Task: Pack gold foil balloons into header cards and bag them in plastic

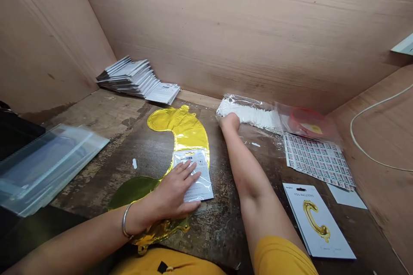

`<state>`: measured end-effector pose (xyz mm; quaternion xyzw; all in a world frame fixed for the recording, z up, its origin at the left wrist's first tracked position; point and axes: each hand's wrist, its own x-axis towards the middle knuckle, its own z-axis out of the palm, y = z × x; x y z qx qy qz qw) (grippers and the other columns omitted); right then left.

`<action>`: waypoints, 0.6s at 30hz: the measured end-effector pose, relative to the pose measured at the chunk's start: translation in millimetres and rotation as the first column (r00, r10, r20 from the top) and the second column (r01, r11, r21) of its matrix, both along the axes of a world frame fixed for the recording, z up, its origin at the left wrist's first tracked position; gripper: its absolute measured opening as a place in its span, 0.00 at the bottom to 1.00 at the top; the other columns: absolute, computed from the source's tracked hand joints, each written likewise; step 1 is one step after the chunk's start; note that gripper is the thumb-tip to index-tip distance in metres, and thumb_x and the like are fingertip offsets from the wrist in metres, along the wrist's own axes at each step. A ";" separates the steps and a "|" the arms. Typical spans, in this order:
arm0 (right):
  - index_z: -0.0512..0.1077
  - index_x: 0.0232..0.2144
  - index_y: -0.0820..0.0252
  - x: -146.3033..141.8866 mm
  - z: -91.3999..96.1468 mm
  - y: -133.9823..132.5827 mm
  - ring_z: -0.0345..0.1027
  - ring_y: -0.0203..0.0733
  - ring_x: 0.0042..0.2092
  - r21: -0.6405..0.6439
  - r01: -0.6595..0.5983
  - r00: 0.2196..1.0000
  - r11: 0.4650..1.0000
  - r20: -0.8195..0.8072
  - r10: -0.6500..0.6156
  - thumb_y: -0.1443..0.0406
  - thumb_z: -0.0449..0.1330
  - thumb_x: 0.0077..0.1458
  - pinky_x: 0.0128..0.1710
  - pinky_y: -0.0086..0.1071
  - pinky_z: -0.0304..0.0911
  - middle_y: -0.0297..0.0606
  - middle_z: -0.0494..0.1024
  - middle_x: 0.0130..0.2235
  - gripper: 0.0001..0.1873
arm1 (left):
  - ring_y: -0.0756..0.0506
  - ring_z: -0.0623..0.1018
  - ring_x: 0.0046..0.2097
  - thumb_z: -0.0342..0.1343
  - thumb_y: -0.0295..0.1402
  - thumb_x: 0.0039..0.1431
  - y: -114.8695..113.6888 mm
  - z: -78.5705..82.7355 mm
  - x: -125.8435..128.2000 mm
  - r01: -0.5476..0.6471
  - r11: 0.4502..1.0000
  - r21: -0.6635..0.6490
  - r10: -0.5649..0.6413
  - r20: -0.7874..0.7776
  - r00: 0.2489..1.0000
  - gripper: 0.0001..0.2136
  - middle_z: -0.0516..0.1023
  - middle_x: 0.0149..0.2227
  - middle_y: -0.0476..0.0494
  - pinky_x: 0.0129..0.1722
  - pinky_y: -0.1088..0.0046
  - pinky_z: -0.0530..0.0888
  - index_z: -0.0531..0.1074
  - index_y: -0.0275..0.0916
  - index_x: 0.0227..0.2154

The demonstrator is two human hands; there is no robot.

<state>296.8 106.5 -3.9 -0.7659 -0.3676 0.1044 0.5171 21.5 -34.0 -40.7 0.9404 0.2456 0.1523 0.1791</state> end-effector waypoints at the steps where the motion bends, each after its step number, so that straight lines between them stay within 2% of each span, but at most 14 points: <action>1: 0.65 0.11 0.64 4.0 3.8 -7.8 0.72 0.40 0.36 -0.048 0.036 0.999 0.998 0.017 -0.036 0.64 0.50 0.58 0.40 0.38 0.61 0.41 0.75 0.25 0.25 | 0.29 0.60 0.65 0.60 0.50 0.51 0.0 -0.6 -0.3 0.005 1.000 0.002 -0.005 0.007 1.000 0.36 0.61 0.63 0.25 0.63 0.48 0.57 0.66 0.32 0.58; 4: 0.67 0.14 0.60 15.6 13.7 -47.6 0.70 0.41 0.32 -0.123 0.102 0.993 0.987 0.073 -0.094 0.70 0.60 0.47 0.37 0.36 0.64 0.35 0.74 0.22 0.13 | 0.31 0.59 0.66 0.58 0.51 0.53 1.6 0.8 -0.8 0.015 1.000 0.008 -0.015 0.015 1.000 0.34 0.62 0.63 0.25 0.65 0.49 0.54 0.67 0.32 0.57; 7: 0.73 0.22 0.59 9.8 23.6 -119.2 0.70 0.41 0.29 -0.017 0.063 0.977 0.998 0.203 -0.058 0.73 0.63 0.44 0.34 0.35 0.66 0.33 0.75 0.24 0.05 | 0.32 0.62 0.64 0.56 0.52 0.55 7.3 8.4 -0.4 0.006 0.999 -0.032 -0.005 0.011 1.000 0.31 0.65 0.61 0.27 0.64 0.48 0.56 0.70 0.32 0.54; 9: 0.76 0.29 0.58 -11.1 32.3 -180.3 0.71 0.42 0.30 0.067 -0.011 0.949 0.998 0.315 -0.011 0.68 0.63 0.49 0.34 0.37 0.67 0.34 0.78 0.28 0.03 | 0.32 0.65 0.62 0.54 0.52 0.57 12.6 16.1 0.4 0.002 0.995 -0.103 -0.001 0.005 1.000 0.28 0.69 0.59 0.29 0.62 0.48 0.59 0.72 0.34 0.52; 10: 0.77 0.34 0.57 -25.4 36.6 -211.5 0.73 0.42 0.32 0.074 -0.041 0.936 0.996 0.353 0.012 0.66 0.63 0.52 0.36 0.37 0.68 0.35 0.79 0.30 0.05 | 0.33 0.67 0.61 0.53 0.51 0.58 15.0 20.2 1.0 -0.001 0.990 -0.140 0.001 0.001 1.000 0.27 0.70 0.58 0.30 0.61 0.49 0.62 0.72 0.34 0.50; 13: 0.77 0.38 0.54 -69.0 44.9 -290.0 0.73 0.42 0.34 0.017 -0.177 0.868 0.984 0.473 0.148 0.67 0.64 0.53 0.37 0.37 0.69 0.34 0.79 0.33 0.09 | 0.34 0.71 0.57 0.52 0.49 0.59 19.4 30.8 3.0 -0.019 0.978 -0.210 0.017 -0.011 1.000 0.22 0.75 0.54 0.34 0.56 0.51 0.67 0.74 0.36 0.47; 15: 0.75 0.37 0.55 -87.9 46.3 -320.1 0.73 0.41 0.35 0.037 -0.234 0.802 0.971 0.572 0.172 0.70 0.65 0.52 0.42 0.39 0.69 0.33 0.79 0.32 0.09 | 0.35 0.74 0.53 0.51 0.48 0.60 19.6 35.2 4.5 -0.051 0.974 -0.221 0.048 -0.018 0.999 0.20 0.77 0.49 0.36 0.53 0.53 0.70 0.75 0.37 0.43; 18: 0.73 0.36 0.56 -97.6 47.5 -331.5 0.72 0.38 0.31 0.053 -0.301 0.735 0.952 0.649 0.196 0.74 0.65 0.50 0.47 0.40 0.67 0.31 0.78 0.29 0.11 | 0.38 0.76 0.47 0.51 0.48 0.59 18.2 37.4 6.7 -0.086 0.973 -0.213 0.086 -0.011 0.996 0.18 0.79 0.42 0.38 0.47 0.59 0.73 0.76 0.38 0.38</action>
